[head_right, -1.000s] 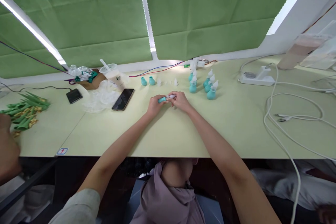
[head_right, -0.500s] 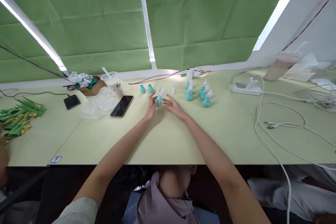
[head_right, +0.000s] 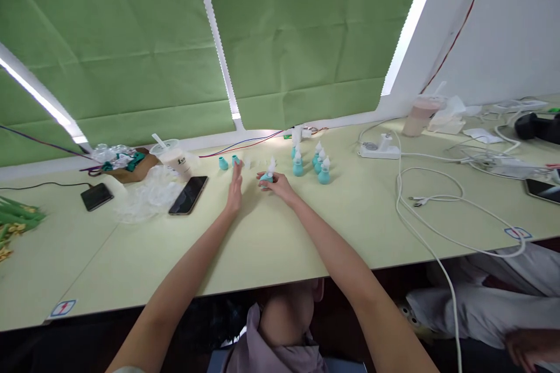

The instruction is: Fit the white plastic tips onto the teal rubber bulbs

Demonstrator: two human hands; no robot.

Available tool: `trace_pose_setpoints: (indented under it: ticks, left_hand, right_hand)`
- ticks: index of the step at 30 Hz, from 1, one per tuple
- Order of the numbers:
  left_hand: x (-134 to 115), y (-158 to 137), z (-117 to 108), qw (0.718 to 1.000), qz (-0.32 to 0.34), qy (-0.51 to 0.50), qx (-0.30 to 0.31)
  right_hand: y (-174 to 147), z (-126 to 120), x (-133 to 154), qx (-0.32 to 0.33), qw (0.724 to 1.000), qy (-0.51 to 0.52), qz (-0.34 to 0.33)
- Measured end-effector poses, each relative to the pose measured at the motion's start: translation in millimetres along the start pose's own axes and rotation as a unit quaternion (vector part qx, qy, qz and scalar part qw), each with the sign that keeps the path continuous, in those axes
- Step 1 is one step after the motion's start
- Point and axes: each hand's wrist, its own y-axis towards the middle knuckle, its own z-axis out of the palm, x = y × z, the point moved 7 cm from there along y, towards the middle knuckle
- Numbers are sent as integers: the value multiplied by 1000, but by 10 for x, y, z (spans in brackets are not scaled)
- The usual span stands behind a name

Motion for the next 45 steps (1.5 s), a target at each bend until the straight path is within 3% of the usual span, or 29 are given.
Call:
trace_pose_setpoints:
  ticks: [4, 6, 12, 17, 22, 27, 30, 35, 41, 45]
  left_hand:
    - [355, 106, -422, 988, -75, 36, -133]
    - [430, 114, -524, 981, -94, 48, -166]
    - [374, 110, -457, 983, -95, 88, -131]
    - [358, 112, -442, 983, -102, 93, -123]
    - [352, 106, -438, 983, -97, 100, -118]
    - [377, 108, -450, 981, -92, 114, -127]
    - [397, 120, -448, 981, -86, 119, -127]
    - [430, 129, -428, 982, -85, 120, -119]
    - [479, 129, -391, 981, -101, 131, -102]
    - [496, 132, -365, 981, -103, 135, -90]
  right_hand:
    - [0, -136, 111, -70, 994, -77, -18]
    - [-22, -110, 145, -58, 993, -103, -25]
    - [-67, 46, 81, 32, 986, -160, -36]
    - [-7, -92, 49, 6, 987, -160, 6]
    - [-5, -130, 39, 32, 991, -132, -2]
    - [26, -305, 22, 3, 981, -192, 6]
    - [16, -400, 190, -20, 951, -303, -55]
    - [-66, -495, 448, -77, 868, -475, -118]
    - [-122, -749, 580, -114, 811, -568, -82]
    - [-146, -915, 599, -167, 752, -636, -37]
